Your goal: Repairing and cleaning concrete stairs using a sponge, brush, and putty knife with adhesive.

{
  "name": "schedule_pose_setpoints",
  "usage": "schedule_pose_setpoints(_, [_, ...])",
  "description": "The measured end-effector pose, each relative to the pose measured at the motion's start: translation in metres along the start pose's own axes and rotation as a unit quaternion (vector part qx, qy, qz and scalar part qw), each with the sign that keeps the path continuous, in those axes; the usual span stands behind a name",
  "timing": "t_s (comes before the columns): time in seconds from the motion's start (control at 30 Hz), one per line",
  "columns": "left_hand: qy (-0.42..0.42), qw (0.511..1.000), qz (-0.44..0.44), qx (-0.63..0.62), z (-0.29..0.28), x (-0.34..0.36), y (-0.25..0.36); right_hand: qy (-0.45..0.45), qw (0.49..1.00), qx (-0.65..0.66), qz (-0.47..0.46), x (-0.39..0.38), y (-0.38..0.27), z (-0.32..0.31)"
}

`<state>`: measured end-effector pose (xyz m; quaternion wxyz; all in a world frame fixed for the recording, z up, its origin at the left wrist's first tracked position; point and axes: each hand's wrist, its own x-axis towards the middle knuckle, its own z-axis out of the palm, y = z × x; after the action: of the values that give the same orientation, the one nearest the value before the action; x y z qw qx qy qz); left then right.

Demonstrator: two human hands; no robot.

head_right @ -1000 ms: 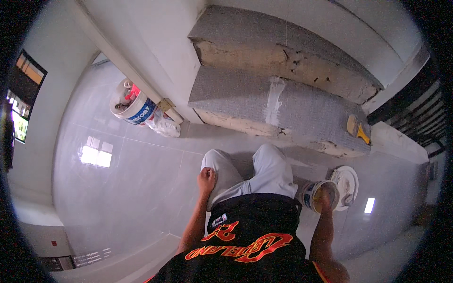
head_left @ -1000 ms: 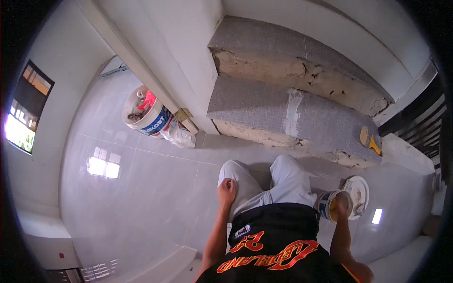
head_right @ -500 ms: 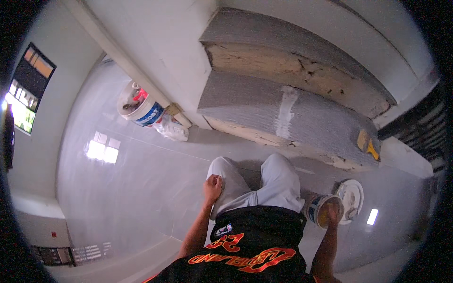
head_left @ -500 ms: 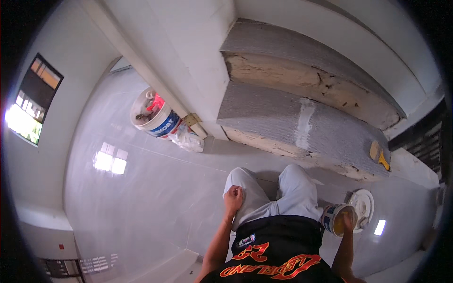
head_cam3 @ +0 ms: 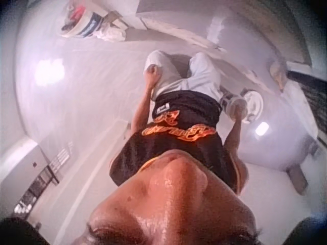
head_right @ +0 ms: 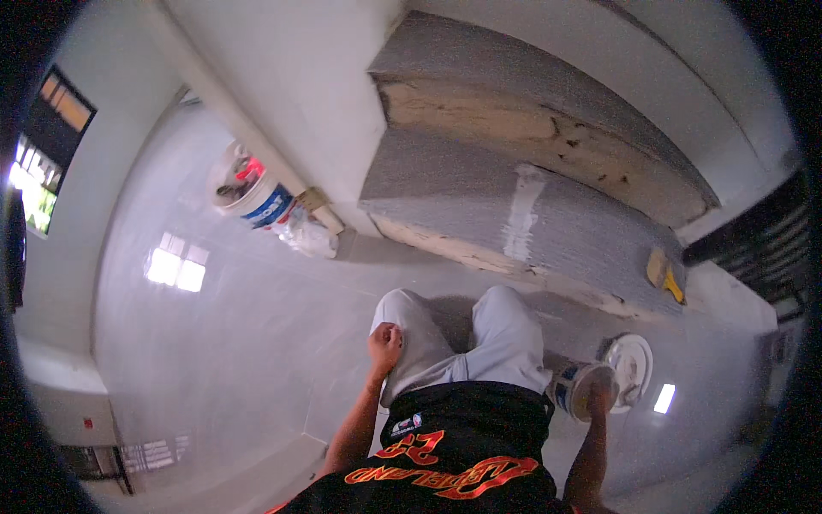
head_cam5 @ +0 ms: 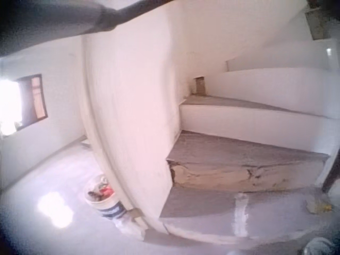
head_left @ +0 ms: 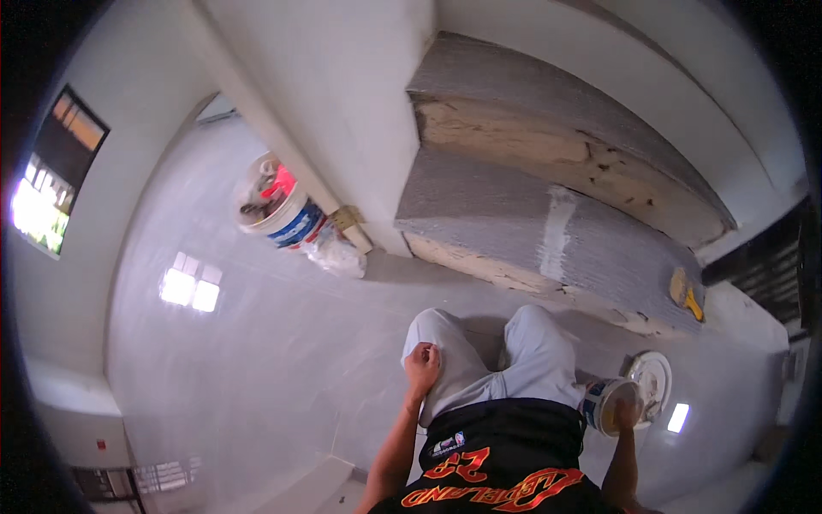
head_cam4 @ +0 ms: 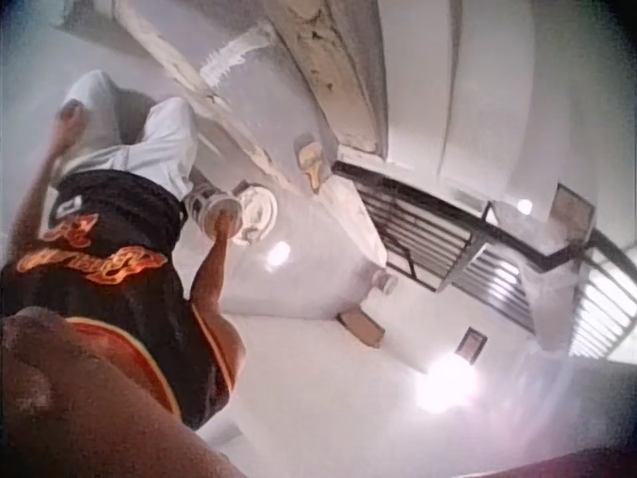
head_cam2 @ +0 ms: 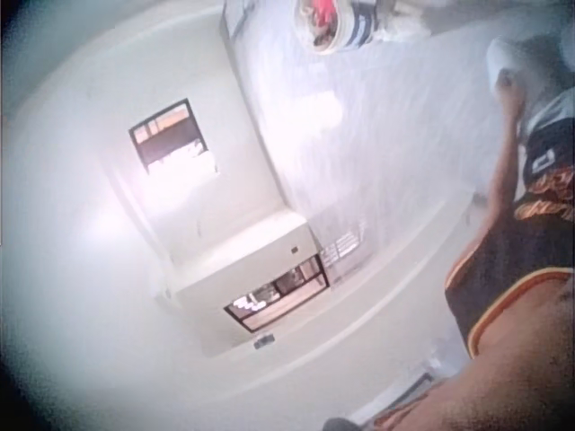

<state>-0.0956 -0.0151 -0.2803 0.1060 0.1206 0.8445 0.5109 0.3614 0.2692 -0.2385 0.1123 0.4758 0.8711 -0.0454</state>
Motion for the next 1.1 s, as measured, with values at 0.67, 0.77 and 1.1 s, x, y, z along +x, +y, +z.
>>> schedule_pose_setpoints(0.67, [-0.046,0.993,0.003,-0.113,0.004,0.005,0.008,0.065,0.977,0.020,0.200,0.011,0.033,0.038])
schedule_pose_setpoints(0.77, [-0.046,0.993,0.030,-0.105,0.000,0.005,0.002,0.060,0.981,0.057,0.177,0.008,0.011,0.011])
schedule_pose_setpoints(1.1, [-0.058,0.994,0.021,-0.095,0.000,0.007,0.018,0.106,0.939,0.227,0.236,0.001,0.004,-0.053])
